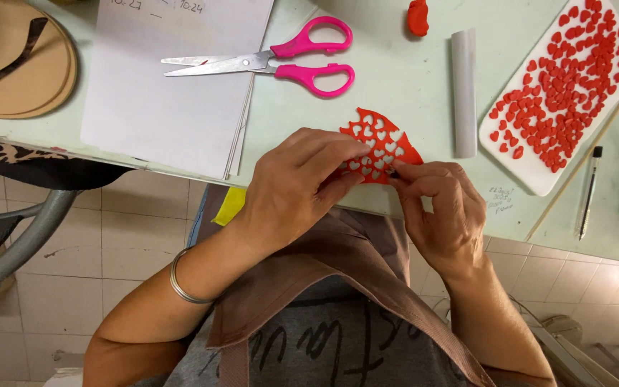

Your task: Arranging small heart-shaped cutouts and using scissors for a craft project

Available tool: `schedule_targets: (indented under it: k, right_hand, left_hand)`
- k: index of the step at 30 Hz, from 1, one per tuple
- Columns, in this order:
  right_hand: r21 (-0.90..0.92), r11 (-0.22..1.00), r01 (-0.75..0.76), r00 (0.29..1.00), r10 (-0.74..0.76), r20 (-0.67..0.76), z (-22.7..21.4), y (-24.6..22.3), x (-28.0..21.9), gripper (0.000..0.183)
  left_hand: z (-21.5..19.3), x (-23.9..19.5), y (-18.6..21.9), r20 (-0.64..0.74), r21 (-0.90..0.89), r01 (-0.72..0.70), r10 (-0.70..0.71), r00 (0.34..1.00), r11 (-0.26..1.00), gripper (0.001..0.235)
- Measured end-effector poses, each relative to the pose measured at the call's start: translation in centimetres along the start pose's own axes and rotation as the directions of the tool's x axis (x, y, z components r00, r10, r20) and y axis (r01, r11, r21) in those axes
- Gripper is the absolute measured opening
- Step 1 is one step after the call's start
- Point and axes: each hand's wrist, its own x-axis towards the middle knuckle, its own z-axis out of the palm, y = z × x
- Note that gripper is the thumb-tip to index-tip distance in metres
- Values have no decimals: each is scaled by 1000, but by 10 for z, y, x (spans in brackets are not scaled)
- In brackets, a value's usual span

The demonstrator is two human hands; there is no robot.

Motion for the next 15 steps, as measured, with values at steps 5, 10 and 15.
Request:
schedule_targets:
  k: [5, 10, 15]
  right_hand:
    - [16, 999, 29, 999, -30, 31, -1, -1, 3, 18]
    - [59, 998, 0, 999, -3, 39, -1, 1, 4, 15]
    - [70, 997, -13, 1000, 12, 7, 0, 2, 2, 18]
  left_hand:
    - [-1, 2, 2, -7, 3, 3, -3, 1000, 1000, 27]
    - [-1, 4, 3, -4, 3, 13, -13, 1000, 1000, 26]
    - [-1, 3, 4, 7, 6, 17, -17, 1000, 1000, 28]
